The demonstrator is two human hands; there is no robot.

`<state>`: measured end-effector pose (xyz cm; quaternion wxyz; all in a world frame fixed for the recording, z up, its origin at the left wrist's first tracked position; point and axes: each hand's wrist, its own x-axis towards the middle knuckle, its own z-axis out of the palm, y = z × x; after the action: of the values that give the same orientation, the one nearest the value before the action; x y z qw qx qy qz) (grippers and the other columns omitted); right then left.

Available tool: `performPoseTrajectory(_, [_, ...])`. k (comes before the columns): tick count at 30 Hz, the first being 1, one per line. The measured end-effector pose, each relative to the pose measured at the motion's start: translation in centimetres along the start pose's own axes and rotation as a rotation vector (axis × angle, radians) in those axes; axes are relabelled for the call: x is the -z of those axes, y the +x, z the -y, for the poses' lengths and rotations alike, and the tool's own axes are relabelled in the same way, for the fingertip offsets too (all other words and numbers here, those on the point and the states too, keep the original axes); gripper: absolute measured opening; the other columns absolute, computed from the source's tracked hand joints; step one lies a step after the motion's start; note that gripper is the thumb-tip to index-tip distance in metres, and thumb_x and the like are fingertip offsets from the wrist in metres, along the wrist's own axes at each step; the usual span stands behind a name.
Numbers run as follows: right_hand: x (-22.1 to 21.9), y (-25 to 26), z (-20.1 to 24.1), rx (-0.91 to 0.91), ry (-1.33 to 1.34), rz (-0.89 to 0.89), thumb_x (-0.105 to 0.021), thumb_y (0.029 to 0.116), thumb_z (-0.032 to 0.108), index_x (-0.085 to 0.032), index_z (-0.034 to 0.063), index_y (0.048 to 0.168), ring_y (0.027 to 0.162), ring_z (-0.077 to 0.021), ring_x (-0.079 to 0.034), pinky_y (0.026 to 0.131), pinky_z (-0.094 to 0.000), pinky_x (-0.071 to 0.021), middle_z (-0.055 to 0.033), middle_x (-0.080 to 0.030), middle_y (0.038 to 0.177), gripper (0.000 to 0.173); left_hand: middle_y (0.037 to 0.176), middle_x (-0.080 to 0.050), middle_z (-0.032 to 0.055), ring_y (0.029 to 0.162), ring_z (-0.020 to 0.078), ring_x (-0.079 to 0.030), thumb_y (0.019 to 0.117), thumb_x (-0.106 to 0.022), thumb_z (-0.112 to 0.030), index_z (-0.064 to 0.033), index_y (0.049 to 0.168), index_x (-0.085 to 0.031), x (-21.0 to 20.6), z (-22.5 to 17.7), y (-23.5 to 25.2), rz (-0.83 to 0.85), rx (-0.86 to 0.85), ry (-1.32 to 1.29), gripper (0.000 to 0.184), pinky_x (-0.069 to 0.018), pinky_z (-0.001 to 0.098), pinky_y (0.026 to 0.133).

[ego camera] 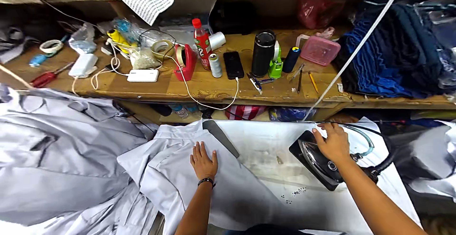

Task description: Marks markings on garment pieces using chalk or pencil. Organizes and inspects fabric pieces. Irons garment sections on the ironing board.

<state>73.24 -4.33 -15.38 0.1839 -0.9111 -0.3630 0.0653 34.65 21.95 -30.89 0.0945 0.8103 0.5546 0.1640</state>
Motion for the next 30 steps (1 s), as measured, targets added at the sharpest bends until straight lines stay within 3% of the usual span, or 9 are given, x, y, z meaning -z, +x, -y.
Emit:
performPoseTrajectory(3, [-2.7, 3.5, 5.6, 0.124, 0.182, 0.007, -0.052, 0.1043, 0.035, -0.063, -0.0032, 0.13, 0.126, -0.0435, -0.057, 0.108, -0.0581, -0.0448, -0.0292, -0.058, 0.134, 0.048, 0.162, -0.04, 0.016, 0.152, 0.0356, -0.034, 0.0975, -0.028, -0.063, -0.0106, 0.155, -0.044, -0.1, 0.0, 0.1, -0.02, -0.002, 0.014, 0.079, -0.0212, 0.0619, 0.121])
performPoseTrajectory(6, [-6.3, 7.5, 11.5, 0.237, 0.312, 0.005, -0.059, 0.1013, 0.025, -0.064, -0.0035, 0.129, 0.122, -0.041, -0.06, 0.104, -0.0552, -0.0497, -0.0275, -0.059, 0.132, 0.041, 0.162, -0.04, 0.0155, 0.152, 0.0357, -0.034, 0.0962, -0.028, -0.062, -0.0109, 0.155, -0.045, -0.1, -0.2, 0.1, -0.014, 0.003, 0.019, 0.08, -0.0212, 0.0621, 0.12])
performPoseTrajectory(9, [-8.6, 11.4, 17.0, 0.295, 0.379, -0.005, -0.06, 0.1009, 0.021, -0.061, -0.0017, 0.134, 0.116, -0.0395, -0.062, 0.097, -0.0542, -0.0533, -0.0262, -0.058, 0.132, 0.04, 0.161, -0.042, 0.0157, 0.151, 0.0355, -0.035, 0.0954, -0.027, -0.063, -0.011, 0.154, -0.046, 0.0, -0.3, 0.1, -0.02, 0.009, 0.024, 0.081, -0.0216, 0.0625, 0.12])
performPoseTrajectory(13, [-10.5, 16.5, 21.7, 0.276, 0.407, -0.015, -0.057, 0.1027, 0.019, -0.055, 0.0, 0.143, 0.122, -0.0442, -0.059, 0.101, -0.0566, -0.0509, -0.0306, -0.052, 0.14, 0.044, 0.159, -0.044, 0.0171, 0.149, 0.0377, -0.038, 0.0951, -0.028, -0.064, -0.0085, 0.152, -0.049, 0.0, -0.4, 0.1, -0.035, 0.001, 0.02, 0.082, -0.0236, 0.0641, 0.119])
performPoseTrajectory(15, [-10.6, 18.6, 23.1, 0.221, 0.354, 0.005, -0.055, 0.1027, 0.018, -0.052, 0.0029, 0.147, 0.13, -0.0475, -0.054, 0.106, -0.0583, -0.0471, -0.033, -0.048, 0.145, 0.047, 0.159, -0.044, 0.0169, 0.149, 0.0377, -0.038, 0.0949, -0.028, -0.064, -0.0085, 0.152, -0.049, -0.1, -0.4, 0.1, -0.036, 0.001, 0.023, 0.082, -0.0235, 0.0644, 0.118])
performPoseTrajectory(22, [-11.2, 23.4, 25.1, 0.099, 0.019, -0.005, -0.052, 0.0999, 0.021, -0.055, 0.0209, 0.15, 0.126, -0.0449, -0.053, 0.097, -0.0573, -0.0469, -0.0283, -0.052, 0.139, 0.05, 0.159, -0.044, 0.0163, 0.15, 0.0367, -0.037, 0.0945, -0.027, -0.063, -0.0095, 0.152, -0.049, -0.1, -0.6, 0.0, -0.03, 0.013, 0.024, 0.081, -0.0228, 0.0636, 0.119])
performPoseTrajectory(30, [-11.7, 24.9, 26.0, 0.064, -0.046, 0.045, -0.049, 0.1028, 0.026, -0.055, 0.0236, 0.15, 0.129, -0.0442, -0.051, 0.098, -0.0566, -0.0456, -0.027, -0.051, 0.141, 0.048, 0.159, -0.044, 0.0155, 0.15, 0.0362, -0.037, 0.0947, -0.028, -0.064, -0.0111, 0.153, -0.048, -0.2, -0.6, -0.2, -0.025, 0.027, 0.02, 0.081, -0.0221, 0.0631, 0.119])
